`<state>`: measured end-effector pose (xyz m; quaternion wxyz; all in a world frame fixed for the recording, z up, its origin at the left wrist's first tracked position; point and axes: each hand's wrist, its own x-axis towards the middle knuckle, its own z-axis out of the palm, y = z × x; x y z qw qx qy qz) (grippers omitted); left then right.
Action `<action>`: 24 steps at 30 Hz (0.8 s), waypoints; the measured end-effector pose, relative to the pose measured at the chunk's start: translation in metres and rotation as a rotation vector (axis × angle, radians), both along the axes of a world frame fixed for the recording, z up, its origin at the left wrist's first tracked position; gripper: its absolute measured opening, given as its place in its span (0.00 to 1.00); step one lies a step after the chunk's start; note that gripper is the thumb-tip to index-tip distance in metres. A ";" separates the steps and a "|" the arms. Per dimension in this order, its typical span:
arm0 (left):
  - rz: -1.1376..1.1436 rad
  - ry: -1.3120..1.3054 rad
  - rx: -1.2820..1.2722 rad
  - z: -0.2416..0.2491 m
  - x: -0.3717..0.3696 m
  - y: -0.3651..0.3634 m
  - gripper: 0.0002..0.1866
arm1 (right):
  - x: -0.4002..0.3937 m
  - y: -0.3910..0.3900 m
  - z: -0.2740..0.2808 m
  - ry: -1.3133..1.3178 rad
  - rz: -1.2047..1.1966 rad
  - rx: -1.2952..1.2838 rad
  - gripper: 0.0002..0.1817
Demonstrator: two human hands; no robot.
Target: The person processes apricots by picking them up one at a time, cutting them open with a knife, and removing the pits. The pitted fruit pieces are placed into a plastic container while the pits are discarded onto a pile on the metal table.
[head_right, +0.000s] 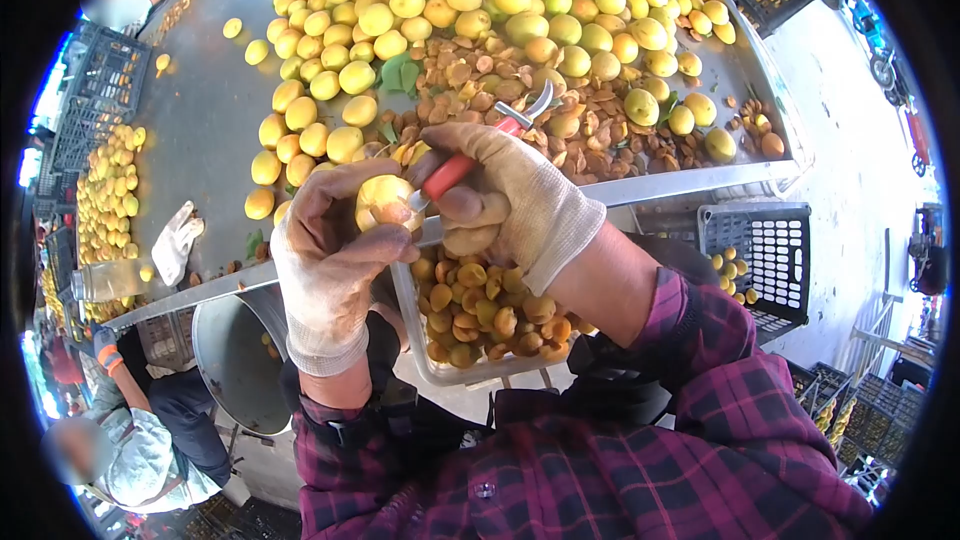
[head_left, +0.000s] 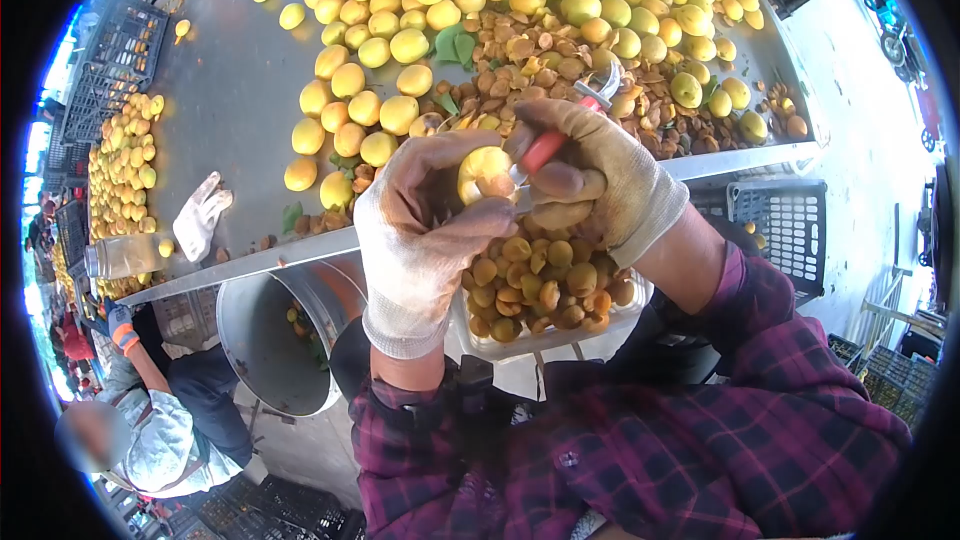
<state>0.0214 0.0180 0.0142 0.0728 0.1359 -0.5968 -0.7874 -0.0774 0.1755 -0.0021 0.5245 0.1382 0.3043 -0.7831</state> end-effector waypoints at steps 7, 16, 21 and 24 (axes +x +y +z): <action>0.045 0.091 -0.257 -0.018 -0.005 0.010 0.22 | -0.002 -0.006 0.016 0.324 -0.097 0.321 0.17; 0.221 0.102 -0.779 -0.027 -0.012 0.024 0.23 | 0.007 -0.007 -0.003 0.604 -0.237 0.324 0.18; 0.248 0.188 -1.085 -0.032 -0.014 0.026 0.24 | 0.008 0.000 0.005 0.465 -0.162 0.247 0.18; 0.262 0.253 -1.169 -0.034 -0.013 0.028 0.24 | 0.013 -0.002 0.009 0.472 -0.188 0.265 0.17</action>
